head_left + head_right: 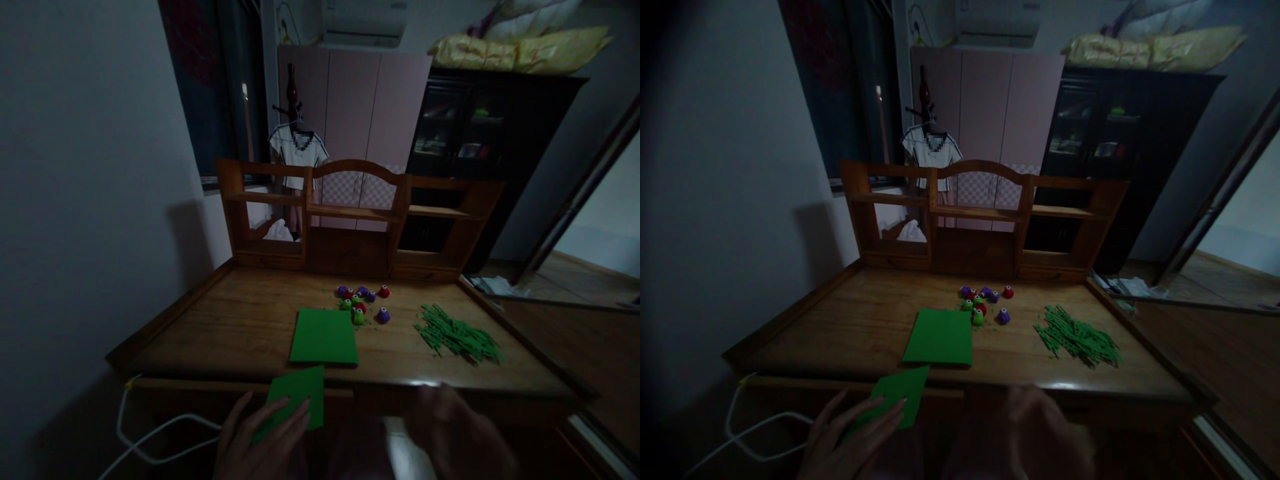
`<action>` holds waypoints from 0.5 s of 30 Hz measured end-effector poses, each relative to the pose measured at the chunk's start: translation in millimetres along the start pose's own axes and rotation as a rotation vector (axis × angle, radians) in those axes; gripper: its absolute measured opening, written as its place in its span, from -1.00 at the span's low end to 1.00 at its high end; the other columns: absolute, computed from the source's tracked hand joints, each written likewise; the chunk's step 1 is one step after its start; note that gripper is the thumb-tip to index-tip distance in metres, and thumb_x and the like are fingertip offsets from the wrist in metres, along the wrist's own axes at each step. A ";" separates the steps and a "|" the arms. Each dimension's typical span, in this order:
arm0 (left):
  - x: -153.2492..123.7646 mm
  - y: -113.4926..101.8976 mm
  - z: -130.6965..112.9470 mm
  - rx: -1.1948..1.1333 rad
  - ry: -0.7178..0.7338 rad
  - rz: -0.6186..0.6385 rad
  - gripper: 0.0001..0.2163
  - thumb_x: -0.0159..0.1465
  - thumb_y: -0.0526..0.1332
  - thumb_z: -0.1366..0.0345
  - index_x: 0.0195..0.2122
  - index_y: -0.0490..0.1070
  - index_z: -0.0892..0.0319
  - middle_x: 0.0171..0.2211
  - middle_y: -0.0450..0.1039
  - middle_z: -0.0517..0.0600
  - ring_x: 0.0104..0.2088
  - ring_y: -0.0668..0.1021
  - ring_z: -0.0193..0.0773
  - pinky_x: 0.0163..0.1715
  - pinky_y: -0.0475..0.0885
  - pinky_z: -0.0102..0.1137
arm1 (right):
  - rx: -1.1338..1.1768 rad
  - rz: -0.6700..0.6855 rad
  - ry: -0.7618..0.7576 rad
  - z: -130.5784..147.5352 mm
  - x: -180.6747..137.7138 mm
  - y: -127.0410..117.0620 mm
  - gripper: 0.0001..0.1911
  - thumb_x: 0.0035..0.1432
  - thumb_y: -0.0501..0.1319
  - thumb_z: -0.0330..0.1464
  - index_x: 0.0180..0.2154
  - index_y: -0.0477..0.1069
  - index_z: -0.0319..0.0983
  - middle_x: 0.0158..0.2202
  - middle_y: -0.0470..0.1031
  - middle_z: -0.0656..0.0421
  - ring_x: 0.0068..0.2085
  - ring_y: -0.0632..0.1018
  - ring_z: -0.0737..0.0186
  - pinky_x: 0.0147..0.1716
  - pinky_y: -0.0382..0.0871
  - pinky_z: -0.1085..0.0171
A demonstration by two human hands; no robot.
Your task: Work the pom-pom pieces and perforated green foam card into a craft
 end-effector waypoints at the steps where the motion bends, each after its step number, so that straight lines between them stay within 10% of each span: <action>1: 0.8 0.0 -2.5 0.005 0.029 -0.004 -0.66 0.31 0.04 0.39 0.05 0.37 -0.08 -0.10 0.52 -0.15 -0.04 0.49 -0.31 0.28 0.00 -0.14 | 0.025 0.065 0.029 -4.8 -2.4 16.0 -0.50 0.28 -0.03 -0.09 -0.52 0.46 -0.21 -0.52 0.51 0.17 -0.52 0.48 0.38 -0.50 0.40 0.41; 6: 4.7 8.6 -21.3 0.005 0.175 0.023 -0.71 0.32 0.05 0.36 0.02 0.40 -0.04 -0.04 0.48 -0.19 0.03 0.44 -0.35 0.32 -0.18 -0.14 | 0.373 0.105 0.323 -35.7 -19.9 79.3 -0.40 0.10 0.05 0.12 -0.40 0.58 -0.24 -0.45 0.54 0.03 -0.35 0.57 0.07 -0.37 0.44 0.21; 10: 5.7 19.0 -43.0 -0.009 0.268 0.082 -0.72 0.32 0.07 0.36 0.02 0.40 -0.02 0.02 0.44 -0.18 0.09 0.40 -0.34 0.31 -0.15 -0.09 | 0.377 -0.030 0.383 -46.7 -22.1 75.0 -0.55 -0.08 0.29 0.04 -0.32 0.58 -0.17 -0.26 0.54 0.08 -0.14 0.52 0.01 -0.17 0.40 0.19; 15: 2.6 32.7 -35.9 -0.163 0.023 0.036 -0.68 0.30 0.12 0.33 0.09 0.33 0.01 0.08 0.39 -0.07 0.18 0.32 -0.23 0.27 0.04 -0.09 | 0.321 -0.115 0.370 -50.3 -3.9 55.9 -0.52 -0.20 0.35 0.03 -0.43 0.56 -0.26 -0.36 0.50 0.10 -0.26 0.49 0.07 -0.29 0.37 0.25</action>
Point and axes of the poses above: each hand's wrist, its own x-axis towards the middle knuckle, its own y-axis out of the palm, z = x × y, the point moved 8 cm from there along x, towards the middle knuckle
